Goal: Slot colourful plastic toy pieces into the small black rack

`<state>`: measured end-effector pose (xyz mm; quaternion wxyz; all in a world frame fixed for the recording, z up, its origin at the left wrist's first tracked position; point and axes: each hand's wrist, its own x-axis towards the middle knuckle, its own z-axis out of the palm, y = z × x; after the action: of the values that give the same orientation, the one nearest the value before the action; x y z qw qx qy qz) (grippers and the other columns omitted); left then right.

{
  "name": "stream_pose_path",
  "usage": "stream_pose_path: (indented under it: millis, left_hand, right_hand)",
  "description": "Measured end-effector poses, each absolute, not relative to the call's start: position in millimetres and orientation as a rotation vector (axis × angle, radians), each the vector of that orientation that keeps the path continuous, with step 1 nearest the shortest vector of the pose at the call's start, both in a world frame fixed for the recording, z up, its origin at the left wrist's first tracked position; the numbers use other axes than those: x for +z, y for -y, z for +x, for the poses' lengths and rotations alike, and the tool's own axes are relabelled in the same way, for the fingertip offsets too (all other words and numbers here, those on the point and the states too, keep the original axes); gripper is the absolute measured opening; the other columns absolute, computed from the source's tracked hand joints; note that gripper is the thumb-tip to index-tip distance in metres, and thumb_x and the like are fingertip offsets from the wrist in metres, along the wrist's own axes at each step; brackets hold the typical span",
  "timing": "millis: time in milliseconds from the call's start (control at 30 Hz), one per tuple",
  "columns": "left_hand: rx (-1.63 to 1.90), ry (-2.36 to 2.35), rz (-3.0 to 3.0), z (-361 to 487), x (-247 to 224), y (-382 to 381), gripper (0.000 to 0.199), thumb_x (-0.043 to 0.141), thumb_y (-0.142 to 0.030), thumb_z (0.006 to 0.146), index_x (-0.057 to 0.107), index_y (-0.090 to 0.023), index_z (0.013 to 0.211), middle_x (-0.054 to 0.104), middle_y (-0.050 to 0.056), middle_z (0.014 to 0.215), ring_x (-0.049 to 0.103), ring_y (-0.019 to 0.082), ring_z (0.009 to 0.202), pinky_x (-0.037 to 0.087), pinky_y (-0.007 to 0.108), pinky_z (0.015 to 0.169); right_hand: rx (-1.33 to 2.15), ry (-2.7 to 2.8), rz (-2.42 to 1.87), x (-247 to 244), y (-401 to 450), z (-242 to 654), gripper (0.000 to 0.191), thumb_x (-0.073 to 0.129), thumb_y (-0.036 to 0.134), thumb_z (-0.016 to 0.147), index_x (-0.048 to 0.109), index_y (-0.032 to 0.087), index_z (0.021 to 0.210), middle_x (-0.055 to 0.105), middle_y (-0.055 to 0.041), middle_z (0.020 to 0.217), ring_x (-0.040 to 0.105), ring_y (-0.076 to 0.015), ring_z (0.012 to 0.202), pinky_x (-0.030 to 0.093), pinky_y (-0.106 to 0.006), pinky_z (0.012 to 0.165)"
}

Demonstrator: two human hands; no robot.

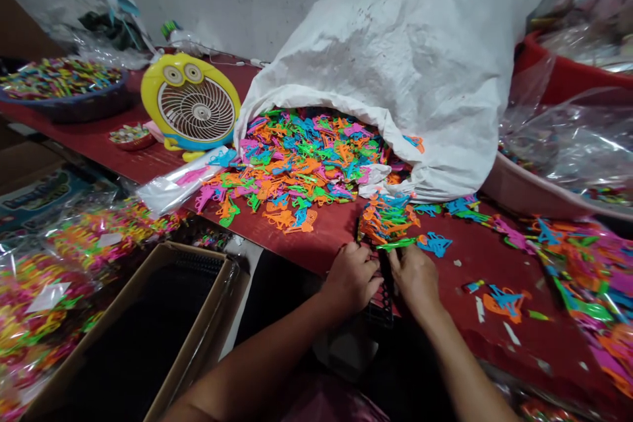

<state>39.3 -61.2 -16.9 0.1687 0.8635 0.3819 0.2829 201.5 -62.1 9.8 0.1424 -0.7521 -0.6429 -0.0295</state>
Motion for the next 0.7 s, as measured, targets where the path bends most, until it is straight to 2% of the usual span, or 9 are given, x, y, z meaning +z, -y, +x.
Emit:
stream_pose_path:
  millis: [267, 367, 467, 567, 633, 700]
  left_hand:
    - [0.743, -1.109, 2.517, 40.6, -18.0, 59.4, 0.026, 0.069, -0.037, 0.086, 0.068, -0.017, 0.104, 0.063, 0.01, 0.103, 0.054, 0.027, 0.1, 0.047, 0.041, 0.089]
    - [0.793, -1.145, 2.509, 38.3, -12.1, 61.2, 0.019, 0.068, -0.034, 0.087, 0.069, -0.019, 0.099, 0.065, 0.008, 0.104, 0.056, 0.025, 0.097, 0.047, 0.04, 0.087]
    - [0.999, -1.28, 2.44, 35.0, 9.2, 62.0, 0.017, 0.062, -0.033, 0.092, 0.068, -0.02, 0.101, 0.067, 0.007, 0.105, 0.057, 0.023, 0.095, 0.046, 0.039, 0.086]
    - [1.211, -1.357, 2.439, 34.7, 41.6, 54.1, 0.027, 0.063, -0.04, 0.092, 0.067, -0.022, 0.11, 0.068, 0.007, 0.108, 0.056, 0.023, 0.096, 0.043, 0.039, 0.085]
    - [1.217, -1.292, 2.557, 37.2, 61.2, 43.0, 0.031, 0.065, -0.042, 0.09, 0.067, -0.022, 0.113, 0.066, 0.008, 0.115, 0.054, 0.025, 0.104, 0.04, 0.042, 0.092]
    - [1.114, -1.198, 2.676, 41.4, 74.4, 30.3, 0.024, 0.064, -0.041, 0.091, 0.07, -0.022, 0.105, 0.066, 0.007, 0.114, 0.053, 0.025, 0.107, 0.036, 0.044, 0.098]
  right_hand:
    - [0.07, 1.83, -2.401, 26.2, 61.9, 180.8, 0.024, 0.045, 0.03, 0.1, 0.064, 0.015, 0.103, 0.071, -0.0103, 0.09, 0.058, -0.0165, 0.067, 0.02, -0.029, 0.058]
    - [0.074, 1.84, -2.409, 31.4, 62.2, 179.9, 0.026, 0.043, 0.03, 0.101, 0.064, 0.015, 0.105, 0.072, -0.0108, 0.092, 0.061, -0.0179, 0.072, 0.022, -0.029, 0.059]
    - [0.084, 1.85, -2.43, 37.0, 60.5, 182.9, 0.026, 0.046, 0.032, 0.1, 0.065, 0.015, 0.104, 0.073, -0.012, 0.093, 0.064, -0.0196, 0.076, 0.023, -0.029, 0.06]
    - [0.101, 1.851, -2.417, 41.0, 58.9, 185.0, 0.027, 0.049, 0.035, 0.098, 0.068, 0.017, 0.105, 0.074, -0.0114, 0.092, 0.064, -0.02, 0.077, 0.024, -0.029, 0.059]
    - [0.104, 1.848, -2.387, 41.9, 58.9, 184.8, 0.028, 0.048, 0.034, 0.098, 0.069, 0.018, 0.105, 0.074, -0.0106, 0.092, 0.064, -0.0197, 0.076, 0.024, -0.028, 0.059]
    - [0.124, 1.838, -2.353, 41.3, 59.8, 183.3, 0.029, 0.046, 0.033, 0.098, 0.07, 0.018, 0.106, 0.075, -0.0102, 0.091, 0.064, -0.0194, 0.076, 0.025, -0.028, 0.06]
